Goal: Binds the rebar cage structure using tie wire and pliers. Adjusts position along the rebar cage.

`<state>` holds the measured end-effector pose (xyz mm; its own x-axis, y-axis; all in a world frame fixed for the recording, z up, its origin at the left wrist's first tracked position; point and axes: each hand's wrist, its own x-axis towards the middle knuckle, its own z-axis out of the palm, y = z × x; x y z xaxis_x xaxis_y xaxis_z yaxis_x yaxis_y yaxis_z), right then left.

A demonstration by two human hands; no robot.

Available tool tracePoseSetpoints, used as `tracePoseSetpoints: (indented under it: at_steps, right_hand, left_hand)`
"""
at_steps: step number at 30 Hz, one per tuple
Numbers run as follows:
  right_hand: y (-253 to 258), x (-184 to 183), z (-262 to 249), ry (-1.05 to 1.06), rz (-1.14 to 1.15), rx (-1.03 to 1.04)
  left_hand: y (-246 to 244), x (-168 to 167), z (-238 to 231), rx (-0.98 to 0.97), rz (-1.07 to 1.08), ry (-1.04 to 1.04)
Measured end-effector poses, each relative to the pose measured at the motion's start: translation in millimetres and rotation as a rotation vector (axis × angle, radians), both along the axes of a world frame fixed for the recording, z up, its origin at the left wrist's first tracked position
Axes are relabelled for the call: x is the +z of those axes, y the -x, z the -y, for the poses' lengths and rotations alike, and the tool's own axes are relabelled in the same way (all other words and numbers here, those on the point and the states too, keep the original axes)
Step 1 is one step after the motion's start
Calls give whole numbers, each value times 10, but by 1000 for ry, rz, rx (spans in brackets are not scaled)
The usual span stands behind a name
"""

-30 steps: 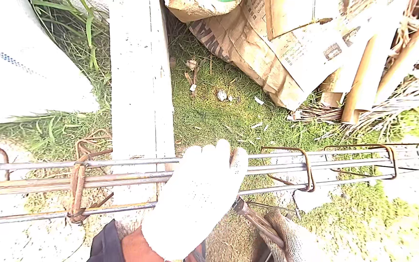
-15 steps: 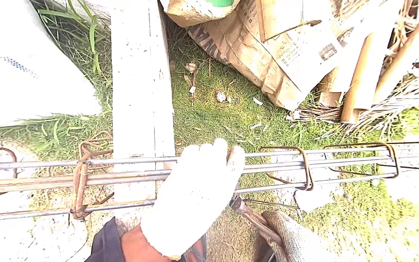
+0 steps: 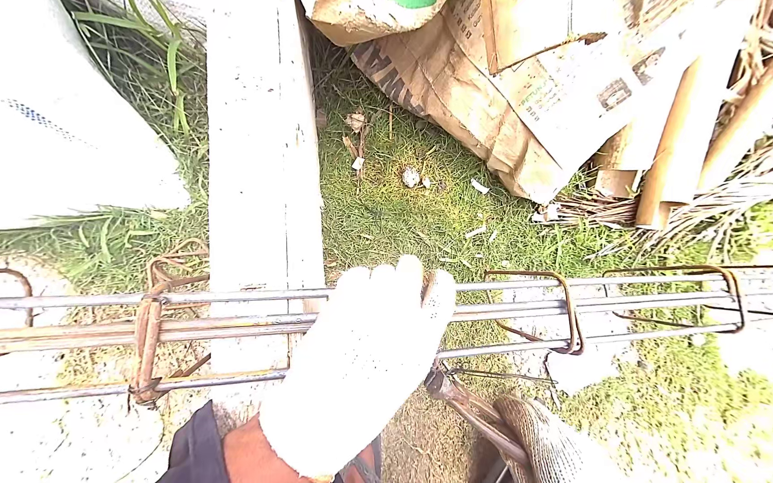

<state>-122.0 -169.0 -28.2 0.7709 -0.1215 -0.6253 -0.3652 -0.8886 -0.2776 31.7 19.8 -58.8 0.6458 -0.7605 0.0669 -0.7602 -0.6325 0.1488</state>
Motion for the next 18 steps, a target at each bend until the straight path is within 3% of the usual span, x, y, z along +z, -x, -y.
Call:
tracePoseSetpoints:
  at_steps: [10, 18]
  right_hand:
    - [5, 54, -26, 189, -7, 43]
    - [-27, 136, -29, 118, -12, 24]
  left_hand:
    - [-9, 3, 16, 7, -29, -13]
    - [-3, -14, 2, 11, -20, 25]
